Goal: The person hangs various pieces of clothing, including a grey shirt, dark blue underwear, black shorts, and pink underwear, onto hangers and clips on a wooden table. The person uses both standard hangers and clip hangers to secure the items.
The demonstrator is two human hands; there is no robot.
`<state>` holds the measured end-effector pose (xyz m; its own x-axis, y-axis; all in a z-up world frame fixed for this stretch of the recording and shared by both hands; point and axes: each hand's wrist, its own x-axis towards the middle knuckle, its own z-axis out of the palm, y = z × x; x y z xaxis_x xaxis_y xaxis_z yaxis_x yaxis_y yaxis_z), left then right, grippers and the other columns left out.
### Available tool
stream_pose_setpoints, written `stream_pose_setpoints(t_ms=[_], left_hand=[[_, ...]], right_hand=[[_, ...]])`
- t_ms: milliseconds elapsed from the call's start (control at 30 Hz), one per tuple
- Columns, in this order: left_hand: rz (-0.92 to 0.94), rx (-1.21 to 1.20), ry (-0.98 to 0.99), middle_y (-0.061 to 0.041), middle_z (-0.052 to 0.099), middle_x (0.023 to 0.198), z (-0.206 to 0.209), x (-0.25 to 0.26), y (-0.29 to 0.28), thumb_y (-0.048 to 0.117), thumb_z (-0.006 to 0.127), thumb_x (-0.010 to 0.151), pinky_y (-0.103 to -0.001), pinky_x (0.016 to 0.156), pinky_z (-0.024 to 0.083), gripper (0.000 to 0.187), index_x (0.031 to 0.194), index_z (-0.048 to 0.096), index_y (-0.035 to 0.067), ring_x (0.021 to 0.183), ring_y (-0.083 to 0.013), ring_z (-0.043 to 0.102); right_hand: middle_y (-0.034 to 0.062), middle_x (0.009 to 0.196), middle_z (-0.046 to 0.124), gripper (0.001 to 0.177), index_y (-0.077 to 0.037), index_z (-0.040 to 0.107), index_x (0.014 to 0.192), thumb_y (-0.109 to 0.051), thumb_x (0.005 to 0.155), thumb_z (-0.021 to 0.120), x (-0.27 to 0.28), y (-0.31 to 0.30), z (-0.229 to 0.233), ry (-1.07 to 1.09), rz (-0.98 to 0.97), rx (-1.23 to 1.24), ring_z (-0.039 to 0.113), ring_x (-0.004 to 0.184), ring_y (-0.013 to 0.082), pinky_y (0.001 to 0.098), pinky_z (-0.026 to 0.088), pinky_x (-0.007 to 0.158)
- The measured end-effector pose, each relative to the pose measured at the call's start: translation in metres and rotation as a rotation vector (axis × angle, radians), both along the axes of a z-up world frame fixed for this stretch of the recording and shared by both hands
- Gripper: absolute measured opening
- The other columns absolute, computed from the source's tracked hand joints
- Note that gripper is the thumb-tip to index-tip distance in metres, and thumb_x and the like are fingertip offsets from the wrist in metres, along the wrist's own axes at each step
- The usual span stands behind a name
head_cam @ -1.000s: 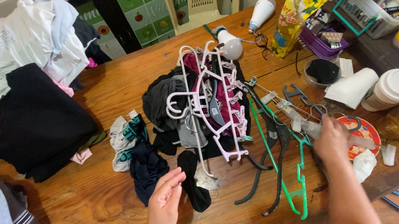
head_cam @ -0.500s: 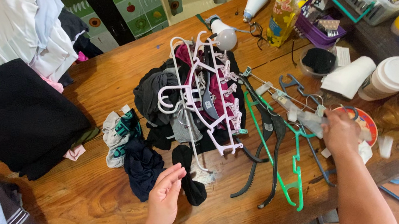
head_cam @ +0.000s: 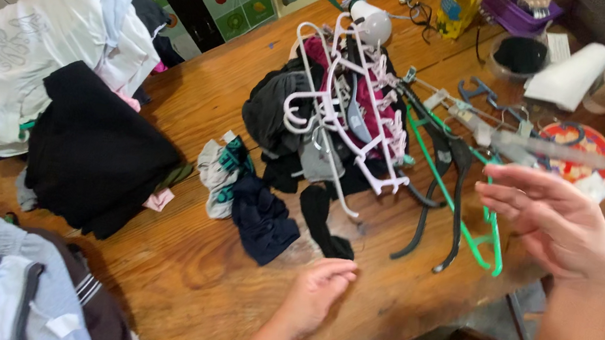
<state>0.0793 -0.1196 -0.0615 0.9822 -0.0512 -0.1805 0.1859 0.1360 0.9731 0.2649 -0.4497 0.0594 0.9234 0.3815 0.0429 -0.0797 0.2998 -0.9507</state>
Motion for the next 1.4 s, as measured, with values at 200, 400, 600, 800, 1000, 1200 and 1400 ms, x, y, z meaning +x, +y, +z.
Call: stream_pose_setpoints(t_ms=[200, 400, 600, 800, 1000, 1200, 1400], left_hand=[[-0.24, -0.699, 0.126, -0.007, 0.054, 0.149, 0.042, -0.039, -0.015, 0.02, 0.074, 0.094, -0.039, 0.106, 0.052, 0.072, 0.156, 0.038, 0.013, 0.129, -0.0226, 0.06], [-0.094, -0.935, 0.16, -0.009, 0.056, 0.146, 0.058, -0.09, -0.006, 0.028, 0.072, 0.095, -0.044, 0.109, 0.051, 0.067, 0.152, 0.042, 0.009, 0.129, -0.0271, 0.06], [0.013, -0.694, 0.147, -0.006, 0.065, 0.12, 0.061, -0.121, -0.015, 0.025, 0.059, 0.101, -0.045, 0.096, 0.055, 0.029, 0.128, 0.051, 0.017, 0.111, -0.0234, 0.068], [-0.171, -0.527, 0.144, -0.002, 0.066, 0.107, 0.063, -0.127, -0.056, 0.023, 0.049, 0.108, -0.042, 0.085, 0.057, 0.017, 0.123, 0.053, 0.017, 0.095, -0.0145, 0.067], [-0.396, -0.451, 0.224, -0.005, 0.065, 0.096, 0.024, -0.141, -0.113, 0.018, 0.048, 0.106, -0.035, 0.069, 0.057, 0.015, 0.118, 0.053, 0.01, 0.08, -0.0146, 0.069], [-0.287, -0.128, -0.008, -0.005, 0.062, 0.082, -0.066, -0.177, -0.193, 0.011, 0.053, 0.101, -0.023, 0.049, 0.051, 0.011, 0.109, 0.055, 0.004, 0.063, -0.0108, 0.063], [-0.489, -1.63, 0.411, -0.004, 0.068, 0.1, -0.025, -0.17, -0.248, 0.009, 0.045, 0.104, -0.02, 0.068, 0.055, 0.016, 0.114, 0.056, 0.002, 0.082, -0.0051, 0.067]], right_hand=[[0.0159, 0.132, 0.064, 0.047, -0.007, 0.061, 0.132, -0.023, 0.091, 0.078, -0.132, 0.146, -0.045, 0.292, -0.076, 0.758, 0.065, 0.117, 0.0259, 0.0418, 0.053, 0.105], [0.0321, 0.132, 0.058, 0.071, 0.01, 0.037, 0.146, -0.038, 0.099, 0.06, -0.235, 0.255, -0.065, 0.359, 0.117, 1.011, 0.065, 0.11, 0.0364, 0.0445, 0.054, 0.093], [0.0298, 0.128, 0.062, 0.045, 0.006, 0.043, 0.143, -0.021, 0.106, 0.049, -0.272, 0.243, -0.057, 0.334, -0.026, 0.747, 0.068, 0.097, 0.0279, 0.0384, 0.058, 0.081], [0.0227, 0.117, 0.065, 0.03, 0.0, 0.053, 0.13, -0.012, 0.103, 0.053, -0.297, 0.199, -0.027, 0.312, -0.322, 0.656, 0.069, 0.086, 0.0222, 0.0332, 0.06, 0.07], [0.0171, 0.116, 0.065, 0.027, 0.001, 0.054, 0.128, -0.004, 0.101, 0.05, -0.328, 0.14, -0.017, 0.199, -0.58, 0.502, 0.069, 0.089, 0.0204, 0.0343, 0.061, 0.071], [0.0148, 0.124, 0.059, 0.029, 0.003, 0.057, 0.129, 0.002, 0.1, 0.053, -0.365, 0.082, -0.032, -0.189, -0.703, 0.116, 0.065, 0.106, 0.0198, 0.0353, 0.063, 0.087], [0.0101, 0.137, 0.059, 0.042, 0.008, 0.056, 0.139, -0.012, 0.102, 0.054, -0.377, 0.038, -0.063, -0.139, -0.311, 0.981, 0.059, 0.127, 0.0292, 0.0373, 0.05, 0.106]])
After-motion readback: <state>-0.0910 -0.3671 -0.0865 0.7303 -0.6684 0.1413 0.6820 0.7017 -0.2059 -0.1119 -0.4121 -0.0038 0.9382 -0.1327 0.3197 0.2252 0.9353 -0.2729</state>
